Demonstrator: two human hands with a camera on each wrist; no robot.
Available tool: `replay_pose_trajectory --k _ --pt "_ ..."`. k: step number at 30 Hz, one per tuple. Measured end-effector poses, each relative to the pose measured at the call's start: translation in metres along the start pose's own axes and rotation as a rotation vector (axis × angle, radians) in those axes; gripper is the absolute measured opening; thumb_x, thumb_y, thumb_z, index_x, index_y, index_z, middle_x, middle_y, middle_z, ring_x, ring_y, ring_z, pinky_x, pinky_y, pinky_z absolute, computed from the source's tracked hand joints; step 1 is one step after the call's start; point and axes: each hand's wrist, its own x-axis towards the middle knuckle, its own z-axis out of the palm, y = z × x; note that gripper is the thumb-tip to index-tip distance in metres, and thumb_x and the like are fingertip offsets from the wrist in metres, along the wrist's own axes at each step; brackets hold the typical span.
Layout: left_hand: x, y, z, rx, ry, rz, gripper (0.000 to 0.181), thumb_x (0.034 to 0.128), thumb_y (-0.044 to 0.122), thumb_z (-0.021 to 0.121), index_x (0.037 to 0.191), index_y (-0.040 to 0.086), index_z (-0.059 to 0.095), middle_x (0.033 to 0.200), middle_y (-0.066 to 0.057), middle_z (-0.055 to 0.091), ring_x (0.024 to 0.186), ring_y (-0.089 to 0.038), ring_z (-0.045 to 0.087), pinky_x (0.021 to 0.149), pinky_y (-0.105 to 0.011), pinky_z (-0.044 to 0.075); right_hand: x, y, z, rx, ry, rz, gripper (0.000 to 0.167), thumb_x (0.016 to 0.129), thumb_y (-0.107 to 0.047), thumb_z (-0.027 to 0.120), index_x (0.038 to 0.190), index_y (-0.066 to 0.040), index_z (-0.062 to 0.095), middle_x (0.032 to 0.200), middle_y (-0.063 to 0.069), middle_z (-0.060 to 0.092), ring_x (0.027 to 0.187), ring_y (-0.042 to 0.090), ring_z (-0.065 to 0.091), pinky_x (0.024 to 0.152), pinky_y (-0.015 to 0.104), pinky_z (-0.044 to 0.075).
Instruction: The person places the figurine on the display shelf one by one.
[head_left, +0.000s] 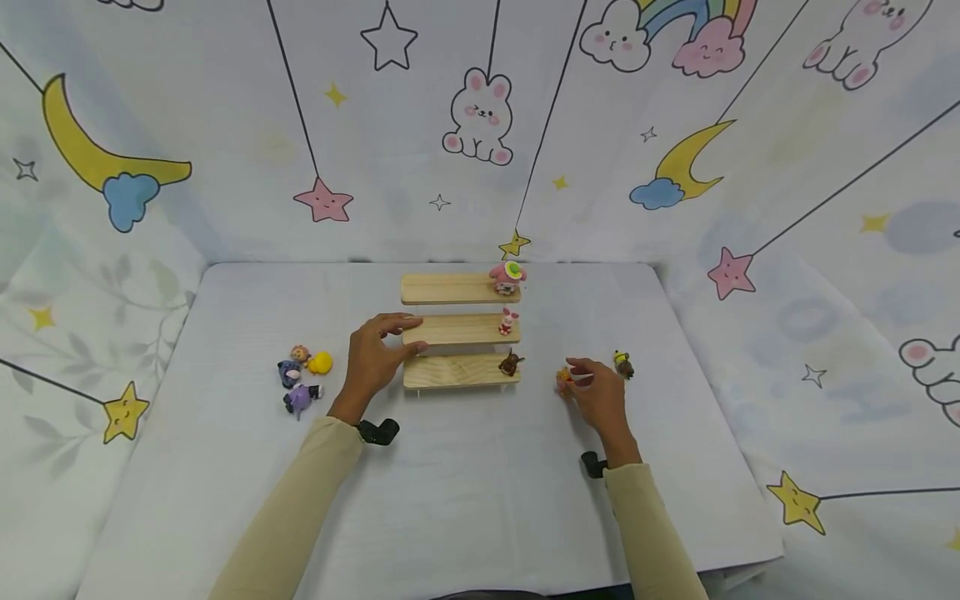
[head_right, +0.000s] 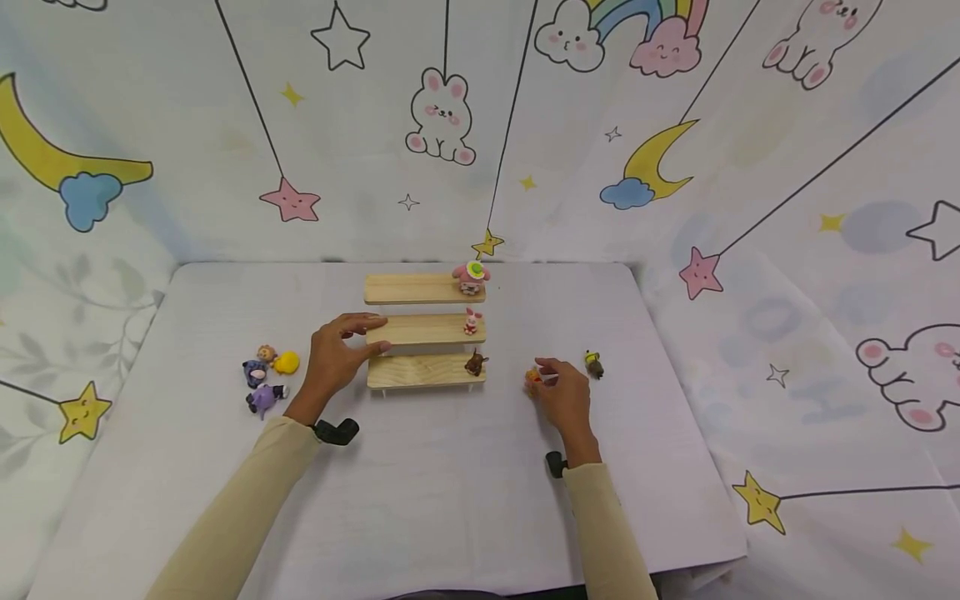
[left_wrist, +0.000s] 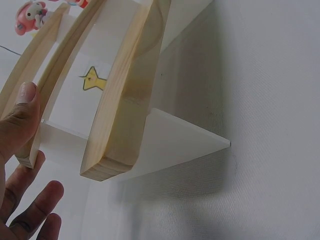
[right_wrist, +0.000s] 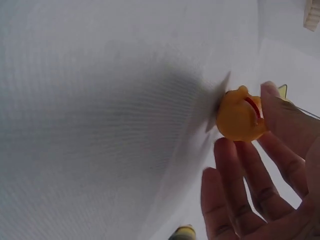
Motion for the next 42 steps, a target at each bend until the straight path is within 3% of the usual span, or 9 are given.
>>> replay_pose_trajectory --k 9,13,21,28,31,37,42 --pt "-0.001 0.000 0.000 0.011 0.000 -0.008 0.047 0.0822 0.028 0.093 0.127 0.022 0.080 0.134 -0.004 0.074 0.114 -0.031 0.068 0.099 -0.049 0.053 -0.002 -0.003 -0.005 -0.034 -0.130 0.058 0.047 0.090 -0.007 0.085 0.136 -0.011 0.073 0.119 0.018 0.076 0.105 0.034 0.073 0.090 0.051 0.061" --pt "-0.001 0.001 0.000 0.028 0.001 -0.014 0.047 0.0821 0.028 0.093 0.127 0.023 0.080 0.134 -0.003 0.074 0.113 -0.028 0.068 0.097 -0.047 0.053 -0.002 -0.003 -0.004 -0.013 -0.141 0.066 0.046 0.091 -0.007 0.084 0.135 -0.013 0.072 0.120 0.016 0.075 0.106 0.034 0.072 0.091 0.051 0.061" --pt "-0.001 0.003 0.000 0.012 0.000 -0.008 0.047 0.0818 0.027 0.094 0.127 0.022 0.080 0.133 -0.003 0.075 0.113 -0.028 0.068 0.099 -0.052 0.054 0.005 -0.016 -0.007 0.063 -0.042 0.008 0.040 0.091 -0.009 0.085 0.128 -0.012 0.070 0.118 0.013 0.076 0.104 0.030 0.072 0.091 0.049 0.062" --pt "0.000 0.003 -0.002 0.017 -0.003 -0.028 0.046 0.0826 0.028 0.093 0.127 0.024 0.080 0.134 -0.002 0.074 0.114 -0.027 0.067 0.099 -0.049 0.053 0.017 -0.040 -0.016 0.132 0.062 -0.065 0.039 0.090 -0.014 0.087 0.125 -0.015 0.068 0.117 0.008 0.076 0.104 0.026 0.074 0.092 0.047 0.063" --pt "0.000 0.003 -0.002 0.023 -0.006 -0.029 0.046 0.0833 0.028 0.093 0.127 0.024 0.080 0.135 -0.002 0.074 0.115 -0.027 0.067 0.099 -0.049 0.053 0.023 -0.050 -0.021 0.153 0.101 -0.102 0.040 0.091 -0.017 0.086 0.125 -0.016 0.068 0.117 0.006 0.077 0.104 0.023 0.074 0.092 0.040 0.063" --pt "0.001 0.002 -0.002 0.018 -0.008 -0.025 0.046 0.0830 0.029 0.093 0.127 0.024 0.080 0.134 -0.002 0.074 0.114 -0.027 0.068 0.101 -0.051 0.053 0.036 -0.077 -0.033 0.226 0.164 -0.181 0.038 0.092 -0.017 0.085 0.125 -0.015 0.067 0.117 0.004 0.077 0.105 0.019 0.075 0.087 0.014 0.056" --pt "0.001 0.001 -0.001 0.021 -0.009 -0.026 0.046 0.0827 0.030 0.093 0.127 0.024 0.080 0.134 -0.001 0.074 0.114 -0.027 0.068 0.101 -0.050 0.053 0.044 -0.100 -0.044 0.267 0.203 -0.237 0.039 0.091 -0.017 0.085 0.125 -0.013 0.067 0.115 0.006 0.077 0.103 0.019 0.075 0.086 0.013 0.055"
